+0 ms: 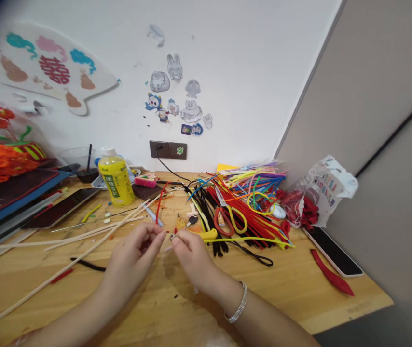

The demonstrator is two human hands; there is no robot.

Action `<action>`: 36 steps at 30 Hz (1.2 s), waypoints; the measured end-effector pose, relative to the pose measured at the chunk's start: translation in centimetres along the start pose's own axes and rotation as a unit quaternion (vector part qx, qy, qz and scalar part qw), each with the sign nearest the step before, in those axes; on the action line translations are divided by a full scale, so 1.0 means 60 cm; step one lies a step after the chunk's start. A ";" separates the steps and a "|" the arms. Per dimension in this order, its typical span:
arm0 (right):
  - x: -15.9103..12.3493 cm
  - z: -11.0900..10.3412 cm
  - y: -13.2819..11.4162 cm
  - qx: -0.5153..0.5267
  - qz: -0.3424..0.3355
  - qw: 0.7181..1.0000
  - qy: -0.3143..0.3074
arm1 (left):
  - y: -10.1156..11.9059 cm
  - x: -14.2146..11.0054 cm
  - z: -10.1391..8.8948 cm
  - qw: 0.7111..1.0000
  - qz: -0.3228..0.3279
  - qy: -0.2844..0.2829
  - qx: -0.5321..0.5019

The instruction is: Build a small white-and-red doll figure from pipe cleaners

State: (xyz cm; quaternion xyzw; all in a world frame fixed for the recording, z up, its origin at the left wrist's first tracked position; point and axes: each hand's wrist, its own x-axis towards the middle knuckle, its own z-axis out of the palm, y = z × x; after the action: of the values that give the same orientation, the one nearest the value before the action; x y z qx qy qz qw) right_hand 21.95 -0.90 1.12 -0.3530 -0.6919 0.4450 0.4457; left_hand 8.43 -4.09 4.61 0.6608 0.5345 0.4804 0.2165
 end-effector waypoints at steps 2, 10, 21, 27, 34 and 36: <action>0.000 -0.001 -0.003 0.007 -0.002 1.000 -0.001 | 0.001 0.000 -0.001 1.000 -0.002 -0.003 0.003; 0.001 -0.002 -0.009 0.002 0.004 1.000 0.002 | 0.003 -0.001 -0.002 1.000 -0.014 -0.012 -0.004; 0.017 -0.035 -0.009 -0.230 -0.011 0.970 0.080 | 0.011 0.006 -0.003 0.994 -0.070 -0.007 -0.089; 0.043 -0.113 0.029 -0.538 0.035 0.828 0.152 | 0.009 0.020 -0.002 0.917 -0.245 -0.107 -0.294; 0.037 -0.098 -0.001 -0.452 -0.101 0.885 0.052 | 0.004 0.019 -0.002 0.853 -0.295 -0.176 -0.392; 0.029 -0.081 -0.020 -0.292 -0.220 0.930 -0.038 | 0.005 0.019 -0.003 0.852 -0.299 -0.184 -0.388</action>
State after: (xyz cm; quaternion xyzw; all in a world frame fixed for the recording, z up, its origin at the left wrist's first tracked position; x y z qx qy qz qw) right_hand 25.76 1.69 3.76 -0.2895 -0.8680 0.1271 0.3828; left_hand 8.39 -3.16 5.37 0.4078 0.4265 0.4308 0.6828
